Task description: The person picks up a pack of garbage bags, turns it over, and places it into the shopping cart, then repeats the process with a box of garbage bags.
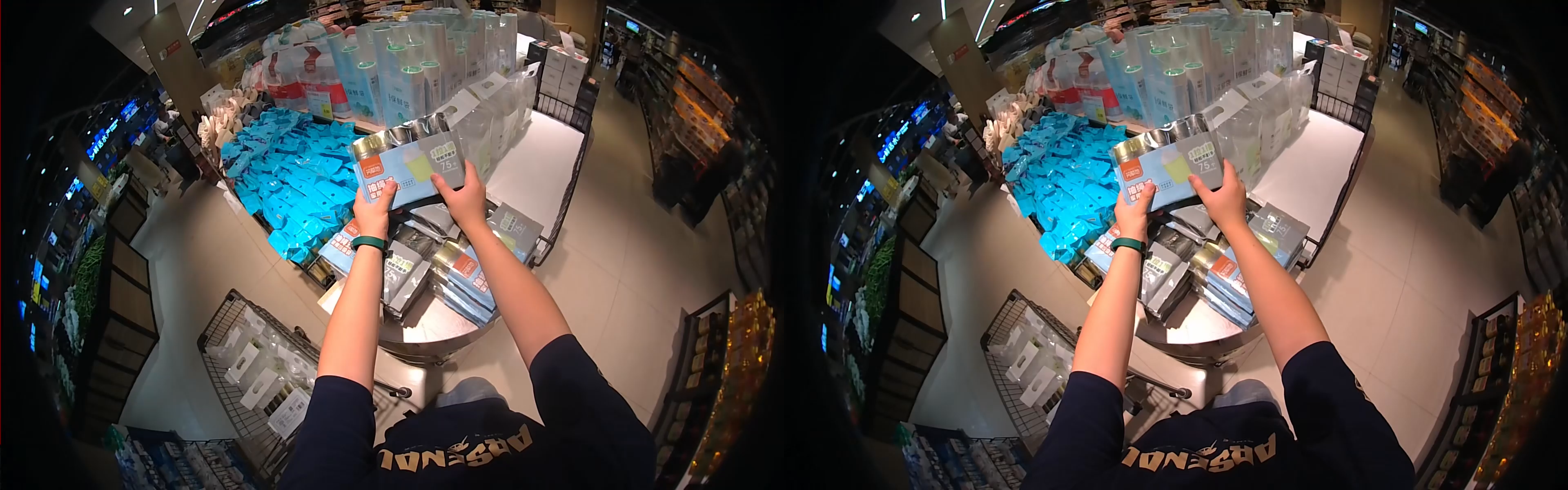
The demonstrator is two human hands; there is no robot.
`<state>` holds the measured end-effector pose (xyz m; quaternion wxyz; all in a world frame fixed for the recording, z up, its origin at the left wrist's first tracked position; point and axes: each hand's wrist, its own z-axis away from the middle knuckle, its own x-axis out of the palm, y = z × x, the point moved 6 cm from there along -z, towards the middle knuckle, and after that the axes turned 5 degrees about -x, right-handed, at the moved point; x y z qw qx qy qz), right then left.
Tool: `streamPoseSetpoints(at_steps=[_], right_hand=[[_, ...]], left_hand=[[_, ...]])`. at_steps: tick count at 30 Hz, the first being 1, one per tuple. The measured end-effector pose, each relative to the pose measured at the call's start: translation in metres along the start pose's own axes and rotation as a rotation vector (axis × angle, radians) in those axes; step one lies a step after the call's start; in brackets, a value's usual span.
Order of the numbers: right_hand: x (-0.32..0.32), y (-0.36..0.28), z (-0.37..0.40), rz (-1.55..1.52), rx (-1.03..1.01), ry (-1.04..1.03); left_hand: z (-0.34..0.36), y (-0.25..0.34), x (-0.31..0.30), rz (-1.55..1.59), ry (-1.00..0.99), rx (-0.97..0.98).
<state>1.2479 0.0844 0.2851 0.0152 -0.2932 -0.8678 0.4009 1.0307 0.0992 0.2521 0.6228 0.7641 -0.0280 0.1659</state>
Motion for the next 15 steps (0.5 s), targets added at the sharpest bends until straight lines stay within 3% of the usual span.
streamPoseSetpoints(at_steps=[15], right_hand=[[0.001, 0.0007, -0.0009, -0.004, -0.007, -0.002]], left_hand=[[0.0008, 0.0005, 0.0003, -0.005, 0.002, 0.006]])
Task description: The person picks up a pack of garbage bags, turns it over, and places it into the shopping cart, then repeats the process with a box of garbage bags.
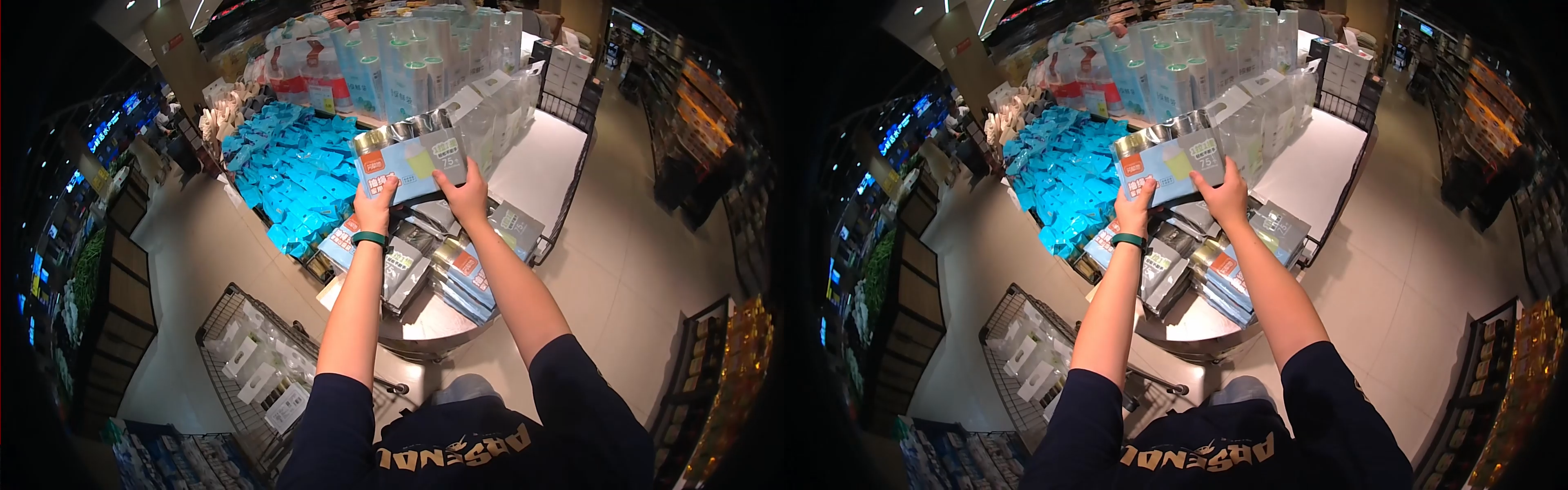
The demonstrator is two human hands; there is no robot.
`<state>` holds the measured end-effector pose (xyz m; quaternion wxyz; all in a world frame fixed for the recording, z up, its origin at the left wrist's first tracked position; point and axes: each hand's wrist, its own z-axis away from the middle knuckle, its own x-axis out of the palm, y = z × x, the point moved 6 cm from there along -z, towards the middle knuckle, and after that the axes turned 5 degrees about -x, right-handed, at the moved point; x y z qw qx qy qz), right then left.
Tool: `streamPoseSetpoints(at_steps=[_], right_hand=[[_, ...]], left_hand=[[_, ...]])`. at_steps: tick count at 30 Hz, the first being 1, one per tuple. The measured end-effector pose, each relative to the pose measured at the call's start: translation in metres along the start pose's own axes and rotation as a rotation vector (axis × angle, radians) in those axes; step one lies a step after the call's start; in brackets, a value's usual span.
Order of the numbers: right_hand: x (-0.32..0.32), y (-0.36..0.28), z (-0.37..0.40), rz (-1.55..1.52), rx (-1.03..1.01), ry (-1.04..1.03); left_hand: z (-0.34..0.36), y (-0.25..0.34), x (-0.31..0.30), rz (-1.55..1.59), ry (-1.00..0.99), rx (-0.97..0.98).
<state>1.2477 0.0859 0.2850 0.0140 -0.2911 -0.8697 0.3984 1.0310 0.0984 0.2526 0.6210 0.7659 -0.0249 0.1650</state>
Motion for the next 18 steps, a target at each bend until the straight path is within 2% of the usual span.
streamPoseSetpoints(at_steps=[18], right_hand=[[-0.0036, -0.0056, -0.0004, -0.039, 0.013, 0.003]], left_hand=[[-0.0036, -0.0016, -0.0004, -0.003, 0.025, 0.043]])
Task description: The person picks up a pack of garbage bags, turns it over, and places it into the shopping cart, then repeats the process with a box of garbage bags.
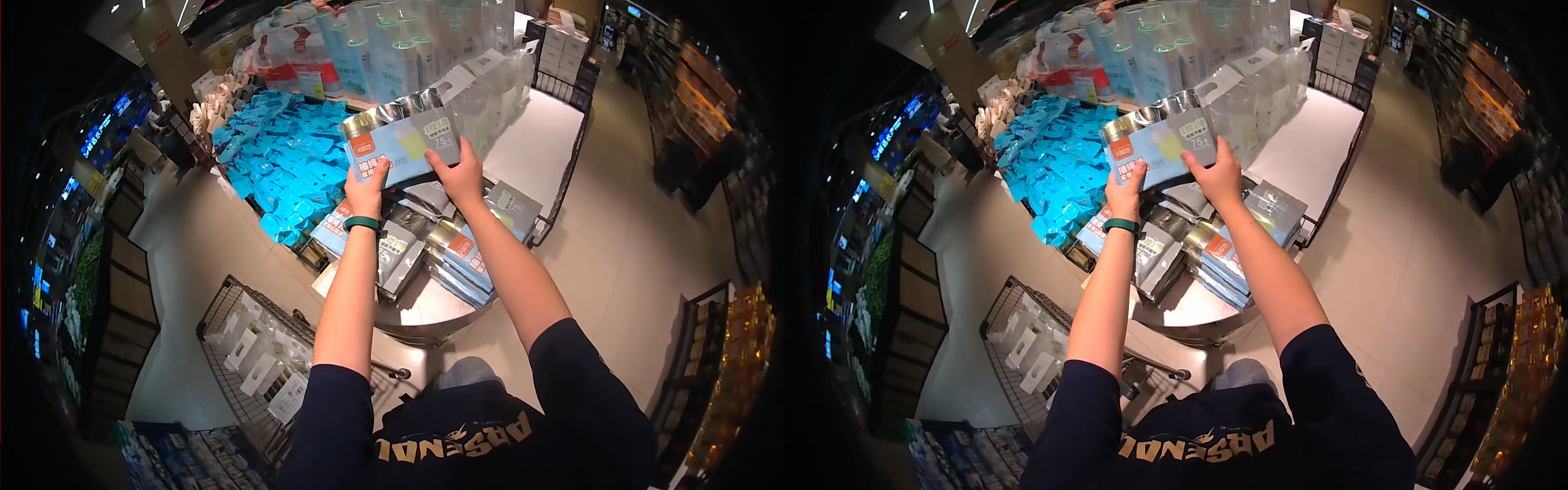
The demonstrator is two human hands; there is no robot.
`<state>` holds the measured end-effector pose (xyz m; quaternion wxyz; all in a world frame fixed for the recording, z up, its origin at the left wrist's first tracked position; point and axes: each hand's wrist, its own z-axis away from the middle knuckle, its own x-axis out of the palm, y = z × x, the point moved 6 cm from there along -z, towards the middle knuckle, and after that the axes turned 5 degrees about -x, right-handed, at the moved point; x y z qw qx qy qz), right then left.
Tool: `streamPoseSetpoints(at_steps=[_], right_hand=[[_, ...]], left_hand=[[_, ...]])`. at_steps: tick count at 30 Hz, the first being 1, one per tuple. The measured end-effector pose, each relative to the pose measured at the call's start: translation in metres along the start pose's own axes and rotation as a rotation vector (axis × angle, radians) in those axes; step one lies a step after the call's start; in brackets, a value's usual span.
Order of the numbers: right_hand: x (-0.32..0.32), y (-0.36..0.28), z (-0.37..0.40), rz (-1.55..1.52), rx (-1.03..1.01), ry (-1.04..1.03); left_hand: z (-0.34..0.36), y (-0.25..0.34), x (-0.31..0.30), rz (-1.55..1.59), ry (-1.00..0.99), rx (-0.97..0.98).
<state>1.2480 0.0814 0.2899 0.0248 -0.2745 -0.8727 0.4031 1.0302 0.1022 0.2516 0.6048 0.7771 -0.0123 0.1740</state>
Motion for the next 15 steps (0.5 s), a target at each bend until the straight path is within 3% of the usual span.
streamPoseSetpoints(at_steps=[15], right_hand=[[-0.0033, -0.0035, 0.0031, 0.036, 0.008, 0.021]], left_hand=[[0.0032, 0.0019, -0.001, -0.014, 0.001, -0.038]])
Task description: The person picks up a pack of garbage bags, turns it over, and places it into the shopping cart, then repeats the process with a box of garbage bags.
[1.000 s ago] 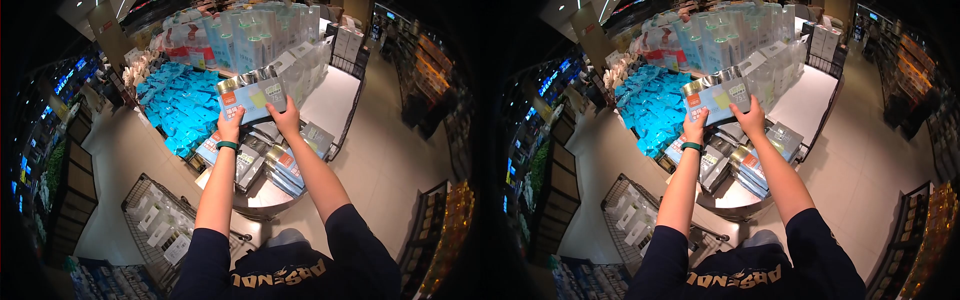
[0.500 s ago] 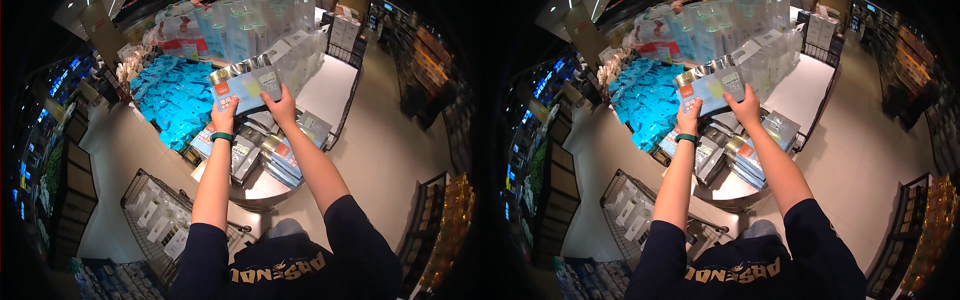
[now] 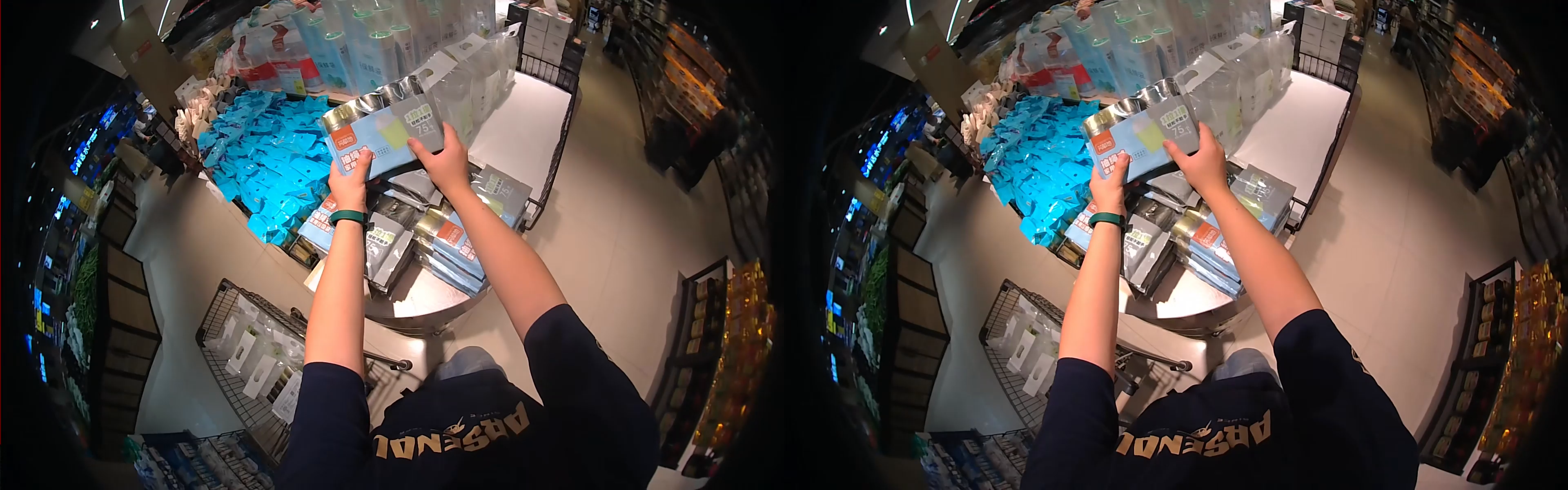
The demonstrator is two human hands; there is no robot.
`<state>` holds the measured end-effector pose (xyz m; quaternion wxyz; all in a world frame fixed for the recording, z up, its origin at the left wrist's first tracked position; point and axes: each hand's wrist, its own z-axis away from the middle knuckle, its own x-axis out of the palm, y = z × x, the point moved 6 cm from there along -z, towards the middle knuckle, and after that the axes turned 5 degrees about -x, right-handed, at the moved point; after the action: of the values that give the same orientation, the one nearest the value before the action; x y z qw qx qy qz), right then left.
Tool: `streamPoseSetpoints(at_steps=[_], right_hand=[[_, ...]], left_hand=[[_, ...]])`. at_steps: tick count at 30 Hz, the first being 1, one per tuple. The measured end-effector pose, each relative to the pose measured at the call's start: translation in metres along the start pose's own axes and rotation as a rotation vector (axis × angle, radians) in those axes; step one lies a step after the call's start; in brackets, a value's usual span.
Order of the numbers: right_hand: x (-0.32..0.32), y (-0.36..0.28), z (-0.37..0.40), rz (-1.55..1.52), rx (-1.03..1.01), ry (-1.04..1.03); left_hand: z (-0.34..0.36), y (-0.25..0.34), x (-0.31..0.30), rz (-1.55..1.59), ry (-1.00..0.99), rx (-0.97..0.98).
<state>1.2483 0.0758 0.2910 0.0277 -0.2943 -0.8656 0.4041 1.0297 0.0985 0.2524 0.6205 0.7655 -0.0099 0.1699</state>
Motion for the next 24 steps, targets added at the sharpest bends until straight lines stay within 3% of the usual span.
streamPoseSetpoints(at_steps=[17, 24], right_hand=[[0.003, 0.007, -0.002, -0.001, 0.01, -0.011], [0.006, 0.016, -0.005, -0.019, 0.035, -0.028]], left_hand=[[0.0, 0.002, 0.001, -0.026, 0.004, 0.04], [0.002, 0.005, 0.001, 0.13, -0.026, 0.025]])
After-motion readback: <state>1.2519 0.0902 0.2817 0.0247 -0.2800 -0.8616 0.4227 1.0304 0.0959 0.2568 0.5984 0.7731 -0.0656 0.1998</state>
